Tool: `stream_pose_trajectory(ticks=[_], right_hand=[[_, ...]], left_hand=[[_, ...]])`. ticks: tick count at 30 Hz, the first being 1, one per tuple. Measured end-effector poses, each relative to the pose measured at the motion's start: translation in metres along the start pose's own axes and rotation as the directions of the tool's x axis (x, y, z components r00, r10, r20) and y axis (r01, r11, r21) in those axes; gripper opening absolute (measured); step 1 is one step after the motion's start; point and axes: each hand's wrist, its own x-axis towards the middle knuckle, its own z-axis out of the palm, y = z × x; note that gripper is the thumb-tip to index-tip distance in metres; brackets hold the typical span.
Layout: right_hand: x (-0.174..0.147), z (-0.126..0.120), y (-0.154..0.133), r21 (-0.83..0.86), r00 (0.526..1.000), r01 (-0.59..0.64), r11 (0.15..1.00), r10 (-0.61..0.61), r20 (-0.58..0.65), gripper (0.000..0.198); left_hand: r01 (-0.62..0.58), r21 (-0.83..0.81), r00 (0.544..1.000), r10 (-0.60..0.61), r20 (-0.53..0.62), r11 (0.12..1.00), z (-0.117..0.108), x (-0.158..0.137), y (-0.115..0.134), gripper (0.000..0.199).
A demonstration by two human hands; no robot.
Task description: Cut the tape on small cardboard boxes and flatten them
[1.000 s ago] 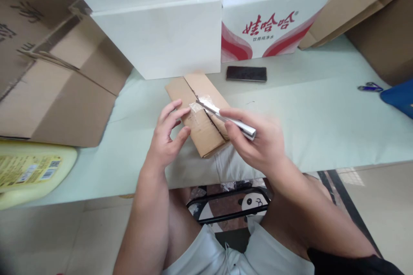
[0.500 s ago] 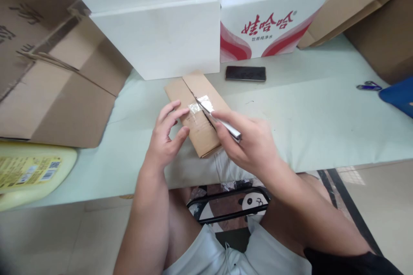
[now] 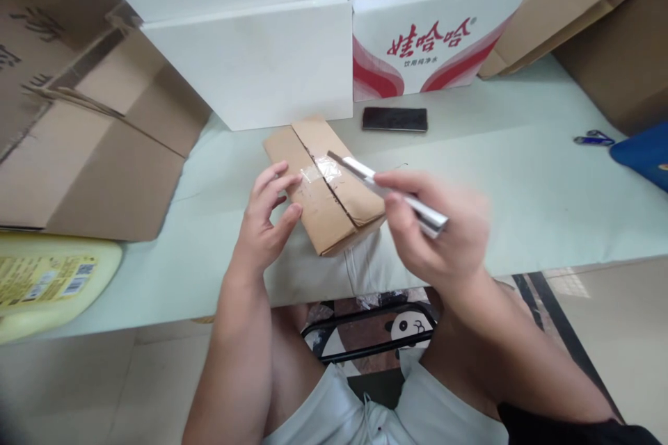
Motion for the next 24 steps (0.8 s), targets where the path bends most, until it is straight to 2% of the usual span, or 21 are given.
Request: stream_pose_trajectory(ticks=[3,6,10,16,24], right_hand=[[0.006,0.008,-0.007,0.027,0.996,0.09,0.996,-0.09,-0.004,0.014],[0.008,0.014,-0.009,-0.015,0.99,0.115,0.993,-0.114,0.077,0.018],[0.007,0.017,-0.01,-0.064,0.986,0.137,0.989,-0.13,0.105,0.019],[0.003,0.02,-0.016,-0.116,0.989,0.138,0.984,-0.13,0.073,0.019],[0.002,0.022,-0.016,-0.106,0.989,0.15,0.983,-0.148,0.026,0.016]], left_hand=[[-0.01,-0.01,1.0,0.01,-0.012,1.0,0.001,0.0,-0.001,0.054],[-0.004,-0.013,1.0,0.004,-0.01,1.0,0.001,0.0,-0.001,0.054],[0.003,-0.02,1.0,-0.003,-0.002,1.0,0.0,0.0,0.0,0.055],[-0.008,-0.018,1.0,0.008,0.007,1.0,-0.001,0.0,0.0,0.056],[-0.008,-0.028,1.0,0.008,-0.005,1.0,0.001,-0.001,-0.002,0.055]])
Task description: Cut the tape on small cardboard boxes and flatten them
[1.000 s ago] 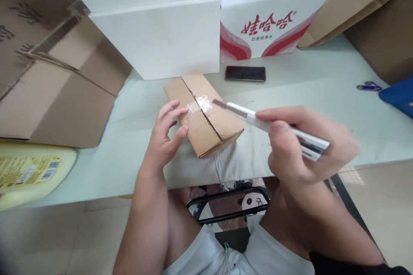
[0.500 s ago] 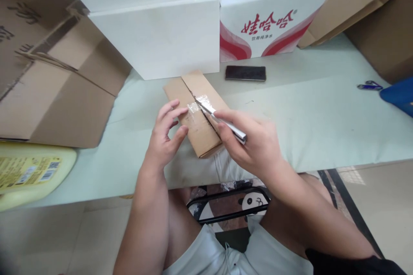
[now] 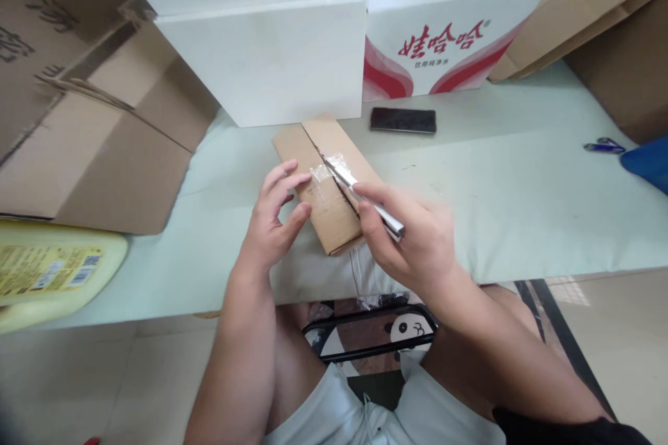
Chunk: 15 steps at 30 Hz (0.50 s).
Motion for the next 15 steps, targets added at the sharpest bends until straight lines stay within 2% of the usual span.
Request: stream_pose_trajectory(ticks=[6,15], right_hand=[[0.0017,0.0065,0.0017,-0.01,0.996,0.023,1.0,-0.022,0.09,0.019],[0.0024,0.0039,-0.0012,-0.005,0.991,0.007,1.0,-0.006,0.131,0.02]], left_hand=[[0.005,-0.018,1.0,-0.006,-0.023,1.0,0.0025,0.0001,-0.0012,0.055],[0.015,-0.004,1.0,-0.015,0.004,1.0,0.0022,0.0004,0.0012,0.054]])
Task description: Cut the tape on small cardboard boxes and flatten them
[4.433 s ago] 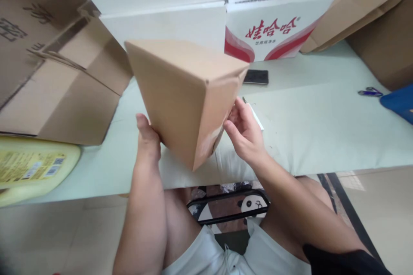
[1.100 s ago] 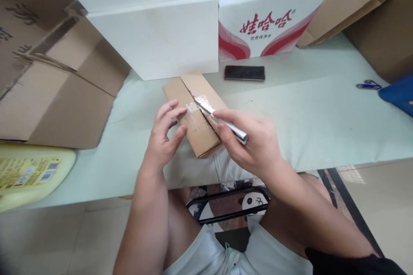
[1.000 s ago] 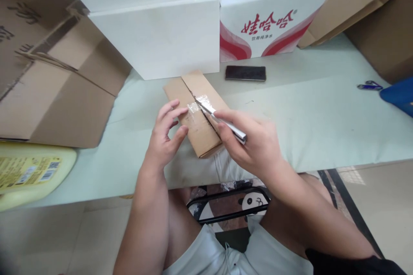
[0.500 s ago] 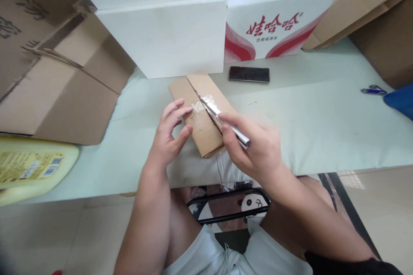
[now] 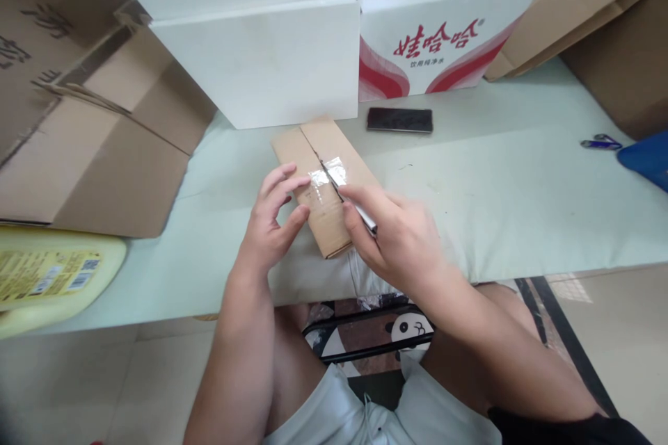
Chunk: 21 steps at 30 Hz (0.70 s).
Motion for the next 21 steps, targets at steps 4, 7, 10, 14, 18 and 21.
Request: stream_pose_trajectory(ticks=[4,7,10,14,18,21], right_hand=[[0.001,-0.005,-0.002,-0.019,1.0,-0.027,0.999,0.027,0.009,0.019],[0.001,-0.011,-0.003,-0.053,0.999,-0.037,0.998,0.037,0.009,0.02],[0.002,-0.017,-0.004,-0.083,0.999,-0.035,0.996,0.037,0.021,0.021],[0.003,-0.024,-0.008,-0.11,0.999,-0.025,0.994,0.03,0.044,0.021],[0.003,-0.028,-0.013,-0.104,0.999,-0.012,0.994,0.016,0.03,0.021],[0.002,-0.028,-0.014,-0.098,0.999,-0.021,0.995,0.024,0.028,0.02]], left_hand=[[-0.04,0.016,0.999,0.04,-0.007,0.999,0.001,0.001,0.001,0.053],[-0.055,0.027,0.998,0.054,0.032,0.998,0.0,0.002,0.004,0.053],[-0.039,0.023,0.997,0.037,0.074,0.999,-0.002,0.002,0.007,0.054],[-0.027,0.024,0.995,0.024,0.101,0.999,-0.003,0.002,0.009,0.055],[-0.041,0.027,0.995,0.038,0.087,0.999,-0.002,0.003,0.008,0.057],[-0.054,0.019,0.995,0.052,0.086,0.998,0.0,0.003,0.006,0.056]])
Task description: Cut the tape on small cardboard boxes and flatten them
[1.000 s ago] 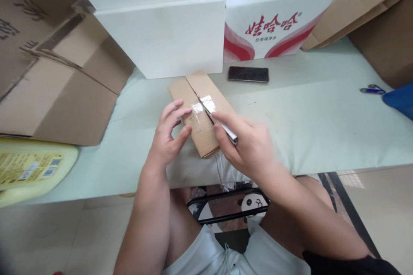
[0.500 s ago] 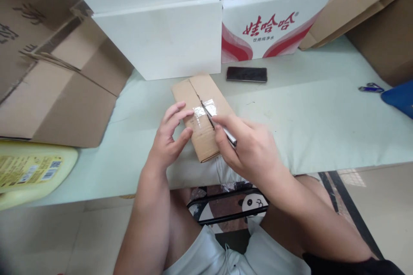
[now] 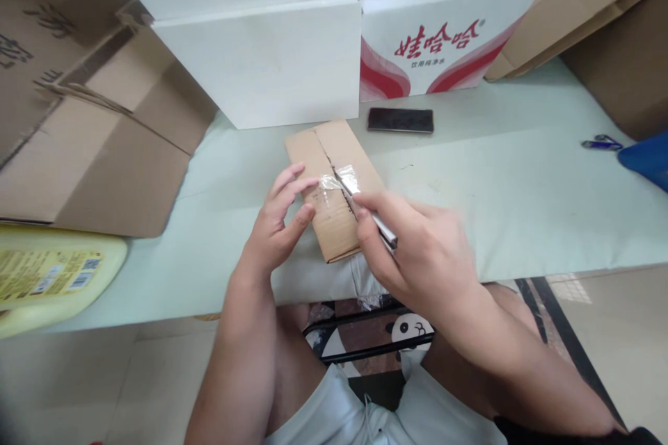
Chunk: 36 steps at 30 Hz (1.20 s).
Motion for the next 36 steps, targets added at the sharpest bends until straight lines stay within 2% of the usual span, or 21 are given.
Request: stream_pose_trajectory(ticks=[6,11,15,22,29,36], right_hand=[[-0.001,0.005,0.003,0.009,0.999,-0.021,1.0,0.02,0.039,0.021],[-0.002,0.0,0.003,0.008,0.997,-0.051,0.999,0.051,0.051,0.022],[-0.002,-0.008,-0.001,-0.012,0.999,-0.017,1.0,0.017,0.038,0.019],[-0.003,0.001,-0.002,-0.01,0.999,-0.008,1.0,0.008,0.044,0.019],[-0.004,-0.007,-0.004,-0.038,0.999,-0.011,0.999,0.013,0.044,0.017],[-0.004,0.002,-0.003,-0.057,0.999,0.002,0.998,0.001,0.039,0.022]], left_hand=[[-0.057,-0.009,0.998,0.056,-0.014,0.998,0.007,-0.002,-0.005,0.054],[-0.009,0.047,1.0,0.011,-0.026,0.999,0.012,-0.002,-0.002,0.048],[0.009,0.06,0.999,-0.007,-0.037,0.998,0.012,-0.001,0.001,0.045],[0.013,0.048,0.999,-0.011,-0.049,0.999,0.012,-0.002,0.002,0.045],[0.026,0.056,0.999,-0.024,-0.037,0.998,0.012,-0.001,0.004,0.043],[0.02,0.046,0.998,-0.018,-0.055,0.999,0.014,-0.002,0.002,0.043]])
